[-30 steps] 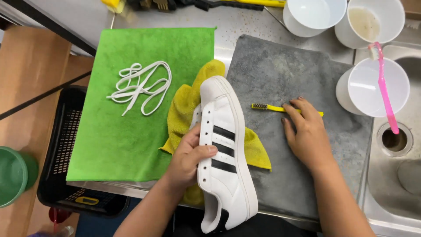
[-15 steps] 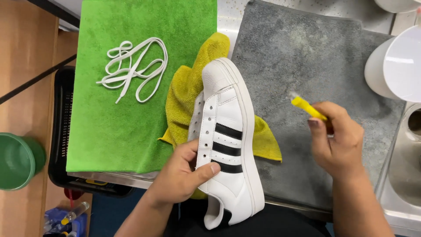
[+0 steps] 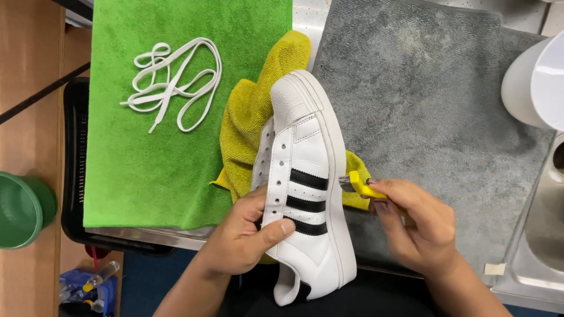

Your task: The person scrubs a white sneaker with a yellow brush, repeatedly dipping the brush into a small white bowl of liquid and wiping the shoe with a yellow cloth. The person rotates the shoe to clean different areas including the toe box, side stripes, and upper panels.

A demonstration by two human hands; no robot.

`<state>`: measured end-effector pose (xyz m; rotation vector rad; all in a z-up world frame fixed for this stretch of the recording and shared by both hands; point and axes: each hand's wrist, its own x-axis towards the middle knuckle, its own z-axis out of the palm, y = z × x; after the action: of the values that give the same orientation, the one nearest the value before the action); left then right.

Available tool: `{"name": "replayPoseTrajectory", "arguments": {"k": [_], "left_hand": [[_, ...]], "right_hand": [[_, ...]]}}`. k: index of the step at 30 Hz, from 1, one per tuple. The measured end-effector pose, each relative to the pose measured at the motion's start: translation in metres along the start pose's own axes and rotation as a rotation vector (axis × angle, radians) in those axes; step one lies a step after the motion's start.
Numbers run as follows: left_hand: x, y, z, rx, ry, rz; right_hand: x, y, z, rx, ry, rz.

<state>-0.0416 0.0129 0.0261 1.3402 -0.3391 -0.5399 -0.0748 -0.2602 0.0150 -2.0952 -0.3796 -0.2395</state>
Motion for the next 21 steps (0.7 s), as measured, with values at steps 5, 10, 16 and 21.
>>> {"name": "replayPoseTrajectory", "arguments": {"k": [5, 10, 16, 21], "left_hand": [[0.001, 0.007, 0.002, 0.102, 0.004, 0.027], [-0.005, 0.015, 0.01, 0.181, 0.003, 0.025], [-0.008, 0.016, 0.016, 0.316, -0.005, 0.048], [-0.012, 0.015, 0.025, 0.368, 0.031, 0.056]], "right_hand": [[-0.005, 0.004, 0.006, 0.027, 0.022, -0.01], [-0.011, 0.009, 0.008, 0.098, 0.06, 0.021], [-0.001, 0.0, 0.005, 0.021, 0.063, -0.014], [0.01, -0.009, 0.002, -0.217, 0.018, -0.2]]}}
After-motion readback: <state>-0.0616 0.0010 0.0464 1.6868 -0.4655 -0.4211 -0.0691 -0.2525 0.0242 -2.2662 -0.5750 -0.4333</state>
